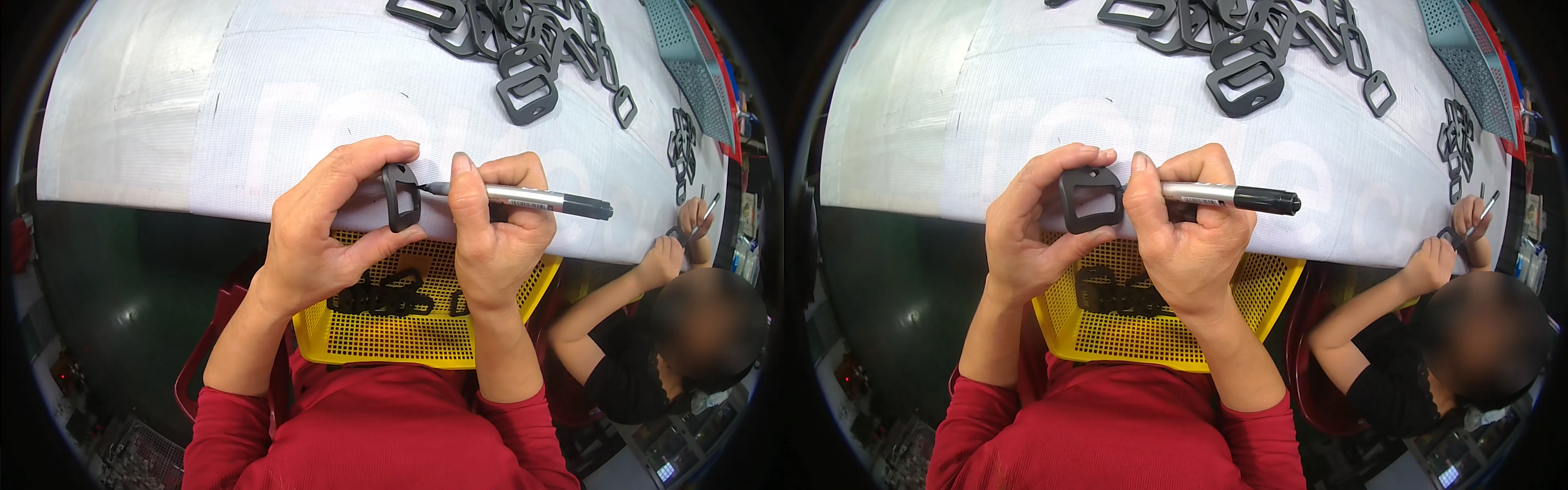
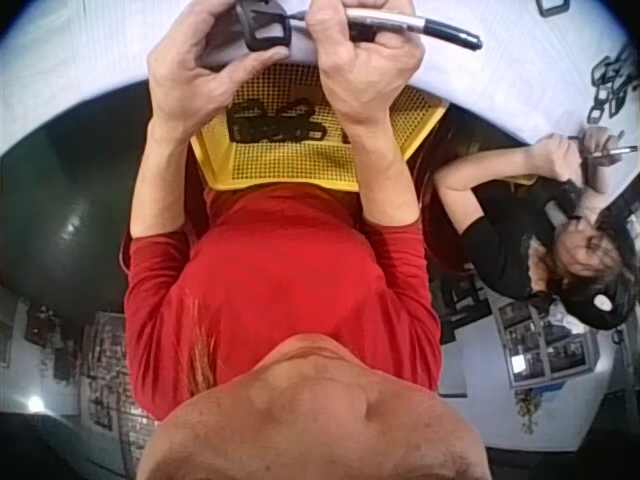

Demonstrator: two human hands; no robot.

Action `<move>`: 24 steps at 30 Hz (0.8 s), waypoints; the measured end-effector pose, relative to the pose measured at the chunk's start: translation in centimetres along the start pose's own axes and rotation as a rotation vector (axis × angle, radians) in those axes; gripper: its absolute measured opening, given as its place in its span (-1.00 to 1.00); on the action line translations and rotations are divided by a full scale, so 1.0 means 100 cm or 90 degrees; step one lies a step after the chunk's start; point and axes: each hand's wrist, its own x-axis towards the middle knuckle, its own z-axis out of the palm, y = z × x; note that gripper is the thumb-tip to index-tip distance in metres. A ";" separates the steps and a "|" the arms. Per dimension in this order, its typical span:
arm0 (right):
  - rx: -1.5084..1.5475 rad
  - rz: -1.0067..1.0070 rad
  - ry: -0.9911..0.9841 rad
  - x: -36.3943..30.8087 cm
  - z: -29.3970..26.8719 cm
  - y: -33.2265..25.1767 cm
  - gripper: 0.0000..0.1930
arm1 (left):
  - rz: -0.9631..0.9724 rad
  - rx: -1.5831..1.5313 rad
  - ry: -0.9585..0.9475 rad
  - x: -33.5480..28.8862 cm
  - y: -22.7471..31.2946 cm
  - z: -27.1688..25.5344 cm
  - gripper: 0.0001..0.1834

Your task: The person marks plastic buckles with a pen while holding them in their hands, then places them into a yellow basket.

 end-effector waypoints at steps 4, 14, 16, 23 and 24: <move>-0.011 0.000 0.000 -0.001 0.000 0.000 -0.76 | 0.005 0.007 -0.003 0.000 0.000 0.000 -0.42; 0.039 0.028 0.022 -0.003 -0.003 -0.002 -0.80 | -0.004 -0.008 -0.017 -0.001 0.001 -0.001 -0.41; 0.128 0.076 0.067 -0.004 -0.006 -0.003 -0.82 | 0.007 -0.019 -0.013 -0.001 0.000 -0.001 -0.39; 0.189 -0.026 -0.032 -0.006 -0.019 -0.008 -0.83 | -0.126 -0.308 -0.040 0.000 0.016 -0.003 -0.40; 0.179 -0.056 -0.044 -0.004 -0.020 -0.009 -0.84 | -0.184 -0.427 -0.050 0.001 0.020 -0.003 -0.42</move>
